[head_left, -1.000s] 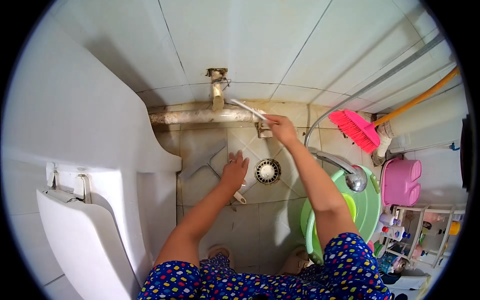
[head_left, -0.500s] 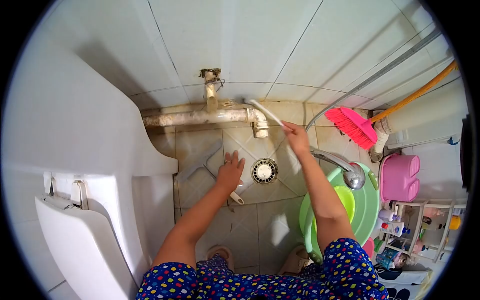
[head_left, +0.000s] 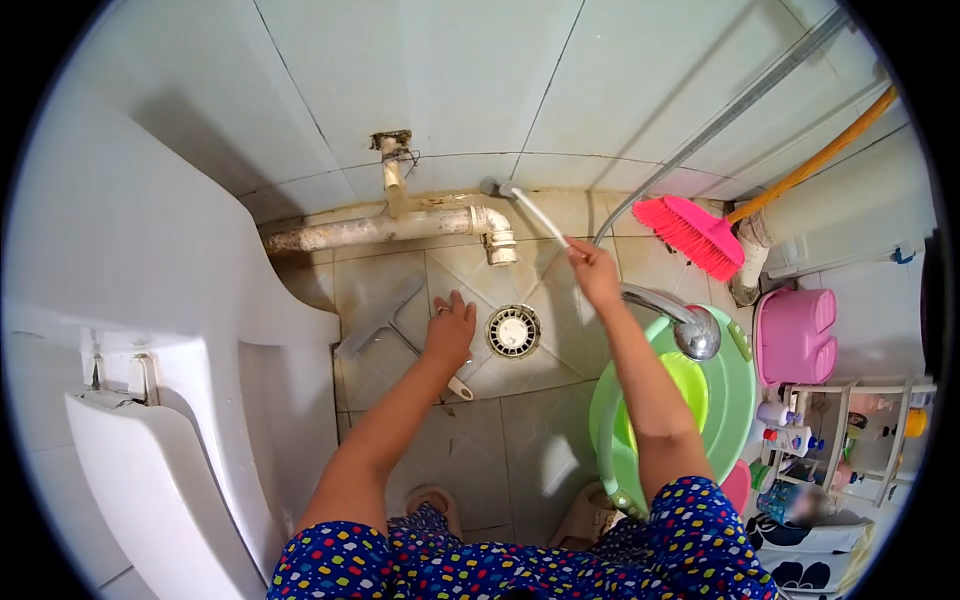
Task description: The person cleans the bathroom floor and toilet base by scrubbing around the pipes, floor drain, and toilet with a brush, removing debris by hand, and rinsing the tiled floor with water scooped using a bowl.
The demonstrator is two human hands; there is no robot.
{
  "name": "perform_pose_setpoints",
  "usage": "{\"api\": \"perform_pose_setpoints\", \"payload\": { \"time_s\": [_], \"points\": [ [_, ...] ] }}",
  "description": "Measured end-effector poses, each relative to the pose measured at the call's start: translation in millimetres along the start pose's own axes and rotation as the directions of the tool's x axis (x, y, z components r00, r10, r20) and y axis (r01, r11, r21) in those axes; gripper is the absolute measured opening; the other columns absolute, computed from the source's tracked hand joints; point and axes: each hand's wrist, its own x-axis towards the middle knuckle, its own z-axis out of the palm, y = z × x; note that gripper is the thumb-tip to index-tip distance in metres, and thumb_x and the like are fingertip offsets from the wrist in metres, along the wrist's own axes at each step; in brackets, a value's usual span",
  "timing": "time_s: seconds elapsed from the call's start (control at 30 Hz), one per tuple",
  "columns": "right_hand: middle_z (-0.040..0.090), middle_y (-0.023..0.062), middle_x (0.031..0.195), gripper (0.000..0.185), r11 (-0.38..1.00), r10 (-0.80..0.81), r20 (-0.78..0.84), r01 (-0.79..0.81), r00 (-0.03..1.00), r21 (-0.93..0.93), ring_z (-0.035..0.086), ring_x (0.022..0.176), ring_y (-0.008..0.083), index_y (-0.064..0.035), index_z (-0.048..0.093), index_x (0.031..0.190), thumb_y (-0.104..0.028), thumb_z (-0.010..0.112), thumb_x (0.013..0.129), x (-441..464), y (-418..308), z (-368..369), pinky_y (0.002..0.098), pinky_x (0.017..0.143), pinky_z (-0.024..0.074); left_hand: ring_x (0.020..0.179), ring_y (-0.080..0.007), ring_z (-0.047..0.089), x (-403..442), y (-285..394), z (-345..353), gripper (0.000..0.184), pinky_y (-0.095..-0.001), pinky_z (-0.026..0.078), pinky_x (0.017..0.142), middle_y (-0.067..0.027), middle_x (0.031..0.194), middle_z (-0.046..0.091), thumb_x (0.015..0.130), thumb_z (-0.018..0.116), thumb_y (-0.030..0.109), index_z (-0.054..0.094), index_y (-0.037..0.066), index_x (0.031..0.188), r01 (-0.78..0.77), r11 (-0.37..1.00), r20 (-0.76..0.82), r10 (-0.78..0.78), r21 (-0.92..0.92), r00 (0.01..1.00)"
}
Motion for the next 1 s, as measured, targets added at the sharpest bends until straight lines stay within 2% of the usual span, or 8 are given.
{"api": "perform_pose_setpoints", "payload": {
  "time_s": [0.13,0.17,0.27,0.47,0.67,0.7,0.83,1.0],
  "points": [
    [0.065,0.0117,0.08,0.026,0.998,-0.064,0.061,0.065,0.996,-0.025,0.06,0.07,0.019,-0.0158,0.063,0.109,-0.02,0.056,0.084,12,-9,-15,0.0297,0.069,0.0452,0.122,-0.0439,0.034,-2,1,-11,0.091,-0.0396,0.048,0.084,-0.0221,0.139,0.026,0.055,0.081,0.033,0.037,0.01,0.132,0.0,0.999,0.036,0.001,-0.048,0.999],
    [0.065,0.0135,0.089,0.027,0.99,-0.137,0.074,0.138,0.988,-0.001,0.062,0.082,0.0221,-0.0172,0.063,0.109,-0.02,0.058,0.083,13,-13,0,0.0306,0.075,0.0456,0.122,-0.0439,0.033,-2,1,-12,0.091,-0.0399,0.048,0.085,-0.022,0.139,0.026,0.055,0.08,0.032,0.036,0.011,0.132,0.005,0.999,0.05,-0.003,-0.049,0.999],
    [0.064,0.0112,0.097,0.029,0.993,0.028,0.16,-0.009,0.987,-0.116,0.06,0.089,0.0246,-0.0209,0.063,0.109,-0.023,0.058,0.08,-3,-75,53,0.0325,0.081,0.0455,0.123,-0.0436,0.033,-2,-2,-9,0.09,-0.0402,0.048,0.084,-0.0212,0.139,0.025,0.055,0.08,0.032,0.037,0.012,0.132,-0.01,0.998,0.05,0.013,-0.061,0.999],
    [0.066,0.0108,0.09,0.026,0.994,-0.056,0.026,0.053,0.998,0.096,0.061,0.078,0.0191,-0.0187,0.064,0.107,-0.023,0.059,0.082,16,-2,22,0.0288,0.071,0.0461,0.121,-0.0452,0.034,-7,-9,7,0.088,-0.0373,0.051,0.08,-0.0229,0.138,0.026,0.056,0.08,0.029,0.038,0.008,0.131,-0.046,0.989,-0.087,0.034,-0.138,0.996],
    [0.064,0.0092,0.076,0.025,0.991,-0.012,-0.025,0.015,1.0,0.134,0.055,0.065,0.0126,-0.0168,0.065,0.106,-0.023,0.06,0.082,14,32,30,0.0274,0.065,0.0441,0.124,-0.0435,0.031,-2,-4,0,0.09,-0.0414,0.048,0.083,-0.0198,0.14,0.024,0.054,0.08,0.031,0.038,0.012,0.131,-0.012,0.99,-0.02,0.009,-0.138,1.0],
    [0.065,0.0105,0.079,0.026,0.995,0.081,0.004,-0.082,0.997,0.053,0.059,0.07,0.0166,-0.0191,0.064,0.107,-0.025,0.058,0.083,-4,8,27,0.0298,0.067,0.0457,0.124,-0.0435,0.031,-3,-2,-1,0.09,-0.0414,0.048,0.083,-0.0198,0.14,0.024,0.054,0.08,0.031,0.038,0.012,0.131,-0.024,0.99,-0.016,0.022,-0.136,1.0],
    [0.064,0.0144,0.091,0.027,0.991,0.102,-0.011,-0.102,0.995,-0.085,0.061,0.084,0.0294,-0.0237,0.062,0.109,-0.028,0.053,0.084,-19,-18,22,0.0371,0.076,0.0467,0.125,-0.043,0.03,-2,0,-4,0.092,-0.0426,0.047,0.085,-0.0196,0.14,0.023,0.054,0.081,0.032,0.036,0.012,0.132,0.015,0.991,0.011,-0.014,-0.132,1.0],
    [0.063,0.015,0.094,0.032,0.987,0.047,0.028,-0.042,0.998,-0.158,0.061,0.086,0.0299,-0.0233,0.059,0.114,-0.027,0.052,0.084,-8,-18,-24,0.0396,0.076,0.047,0.126,-0.0413,0.029,-4,1,-2,0.094,-0.0427,0.046,0.087,-0.0178,0.142,0.022,0.054,0.08,0.037,0.036,0.014,0.133,0.028,0.994,-0.013,-0.03,-0.11,0.999]
  ]
}}
